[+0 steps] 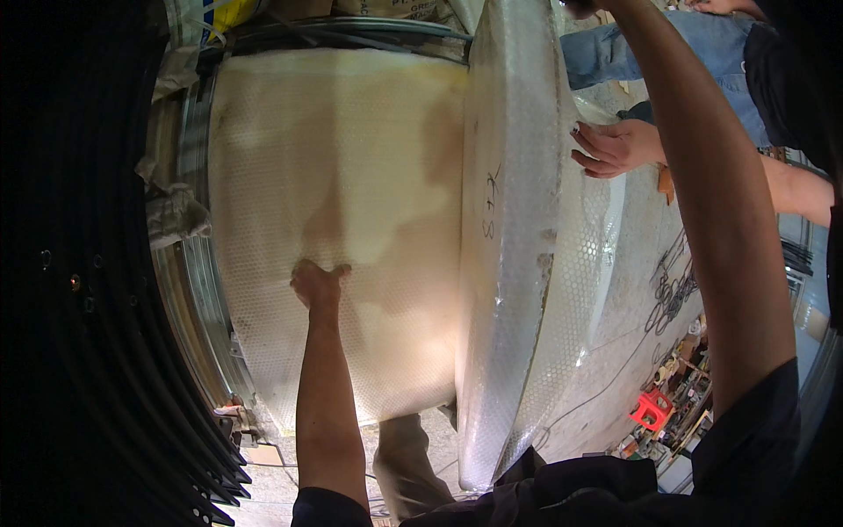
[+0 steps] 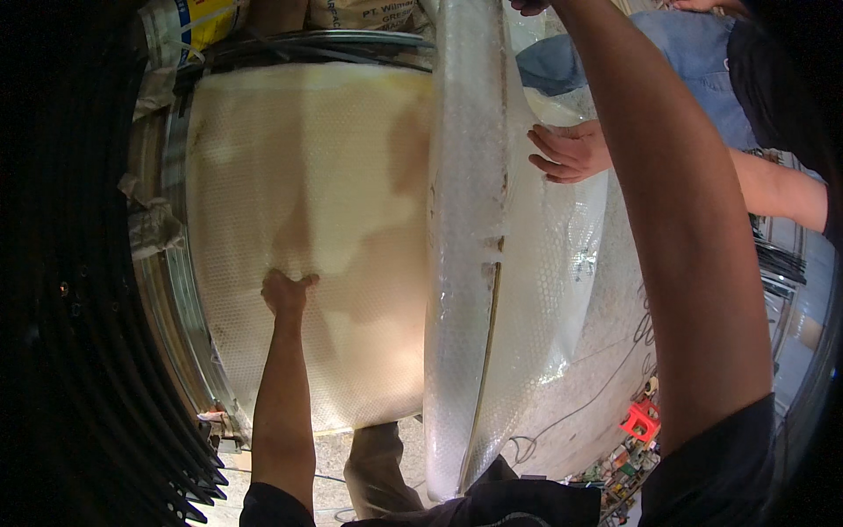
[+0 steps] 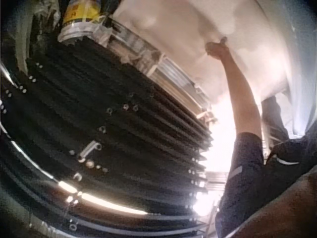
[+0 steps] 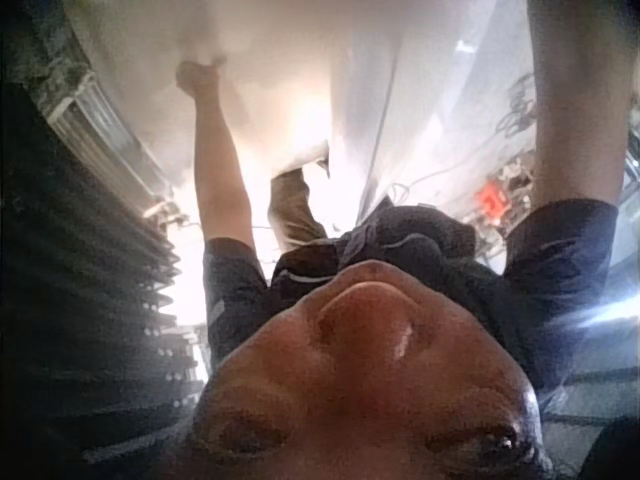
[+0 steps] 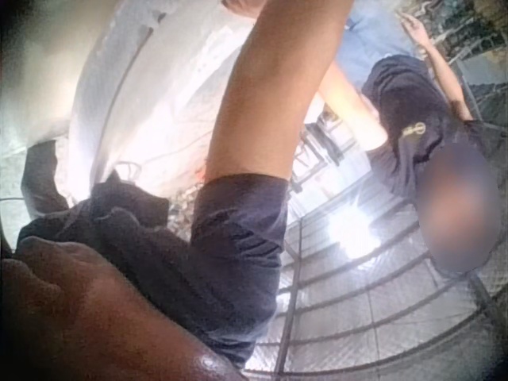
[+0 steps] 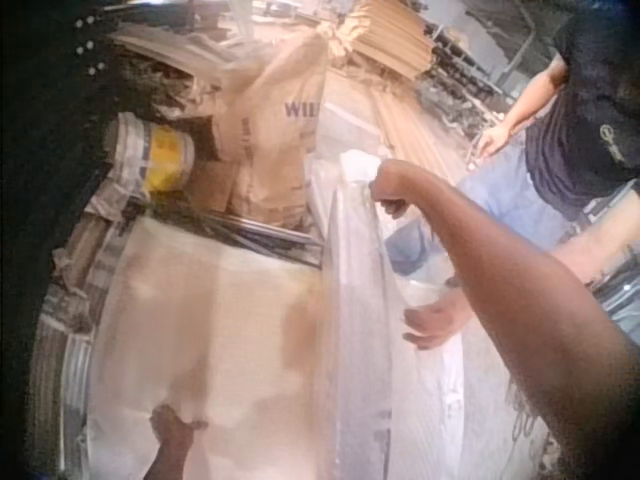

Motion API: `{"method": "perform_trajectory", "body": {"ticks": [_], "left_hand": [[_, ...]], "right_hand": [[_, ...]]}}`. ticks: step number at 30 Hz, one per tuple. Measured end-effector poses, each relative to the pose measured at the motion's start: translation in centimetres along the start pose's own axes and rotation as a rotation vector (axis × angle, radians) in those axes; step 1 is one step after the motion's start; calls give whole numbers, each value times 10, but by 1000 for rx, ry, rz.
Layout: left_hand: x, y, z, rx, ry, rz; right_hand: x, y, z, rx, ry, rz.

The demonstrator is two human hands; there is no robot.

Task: The person assembles a wooden panel into a metal frame structure. They position the panel, secure it with a hammer, and use a nail gun to fasten components. The person also handles bubble wrap and a utility knife to prepare materials.

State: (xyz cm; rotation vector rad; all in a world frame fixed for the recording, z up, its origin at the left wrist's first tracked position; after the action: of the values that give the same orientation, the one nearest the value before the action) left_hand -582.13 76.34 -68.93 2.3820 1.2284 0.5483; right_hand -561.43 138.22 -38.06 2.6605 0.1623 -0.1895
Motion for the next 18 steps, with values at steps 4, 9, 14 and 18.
{"method": "perform_trajectory", "body": {"ticks": [4,9,14,18], "left_hand": [[12,2,-5,-20,63,23],[15,-1,1,9,37,35],[-9,-1,2,5,30,9],[9,-5,4,-1,42,54]], "right_hand": [[-25,27,13,-7,1274,-764],[-5,33,30,-50,1357,-708],[-12,80,36,-11,875,-501],[-1,116,41,-7,1047,-666]]}}
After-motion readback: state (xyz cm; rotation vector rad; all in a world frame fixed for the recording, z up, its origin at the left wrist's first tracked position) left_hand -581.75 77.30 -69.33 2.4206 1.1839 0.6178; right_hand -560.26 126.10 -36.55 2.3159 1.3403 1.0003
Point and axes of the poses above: each hand's wrist, its own y-axis away from the middle knuckle, its own z-axis out of the palm, x = y × z, the point moved 8 cm from there along -y, towards the middle knuckle, and after that the axes turned 2 degrees about z, right-handed, at the moved point
